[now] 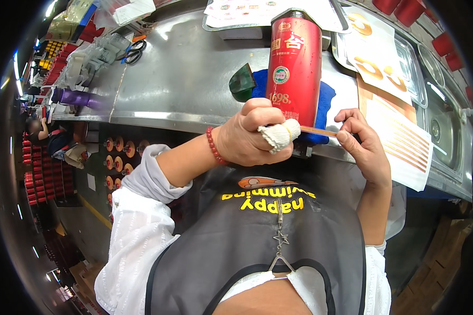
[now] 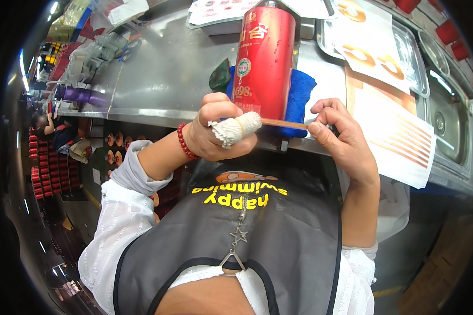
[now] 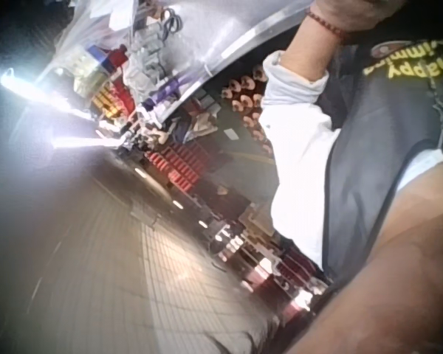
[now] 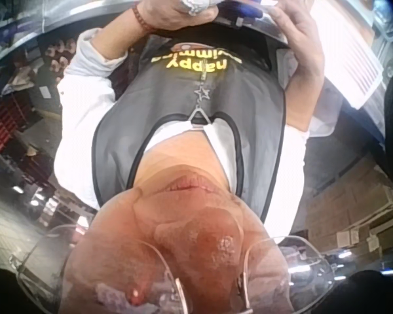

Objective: The person repeatedly picks red cylindrical containers from a tray, places a circular cardboard piece on the top opening, wipes the surface with a green cloth, applies a printed label to the side, smooths it with a small wooden stick, and returns the container to the tray. The process is repeated for multiple containers.

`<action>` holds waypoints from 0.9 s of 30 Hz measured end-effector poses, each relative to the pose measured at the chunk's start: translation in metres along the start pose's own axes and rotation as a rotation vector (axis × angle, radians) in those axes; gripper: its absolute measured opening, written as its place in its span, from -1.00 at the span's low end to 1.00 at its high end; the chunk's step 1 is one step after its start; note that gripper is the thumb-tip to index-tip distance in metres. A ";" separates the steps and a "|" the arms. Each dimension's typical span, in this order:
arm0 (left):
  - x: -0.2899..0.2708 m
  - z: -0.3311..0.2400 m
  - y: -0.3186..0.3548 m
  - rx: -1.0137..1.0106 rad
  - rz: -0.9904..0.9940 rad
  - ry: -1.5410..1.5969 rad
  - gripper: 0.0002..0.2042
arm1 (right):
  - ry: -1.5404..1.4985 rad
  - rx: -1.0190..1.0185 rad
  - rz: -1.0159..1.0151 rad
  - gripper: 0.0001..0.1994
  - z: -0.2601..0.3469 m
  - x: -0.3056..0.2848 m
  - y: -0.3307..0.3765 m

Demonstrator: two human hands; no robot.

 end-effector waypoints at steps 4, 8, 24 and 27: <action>0.006 -0.001 -0.009 0.101 -0.022 0.041 -0.55 | 0.005 -0.019 -0.010 -0.74 0.002 0.000 -0.001; 0.004 -0.001 0.003 0.080 0.029 -0.081 -0.56 | -0.021 0.005 0.003 -0.75 0.001 0.000 0.000; 0.013 -0.007 -0.005 0.086 -0.016 -0.214 -0.73 | 0.026 -0.025 0.003 -0.73 -0.004 0.004 -0.003; 0.015 -0.006 -0.005 0.109 -0.026 -0.199 -0.73 | 0.006 -0.002 0.002 -0.73 -0.005 0.003 -0.002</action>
Point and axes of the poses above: each hand's wrist, its own y-axis away from the middle knuckle, its own x-axis out of the palm, z = x × y, the point moved 9 cm from there along -y, towards the middle knuckle, and after that the axes turned 12 degrees about y, right-handed, at the moved point
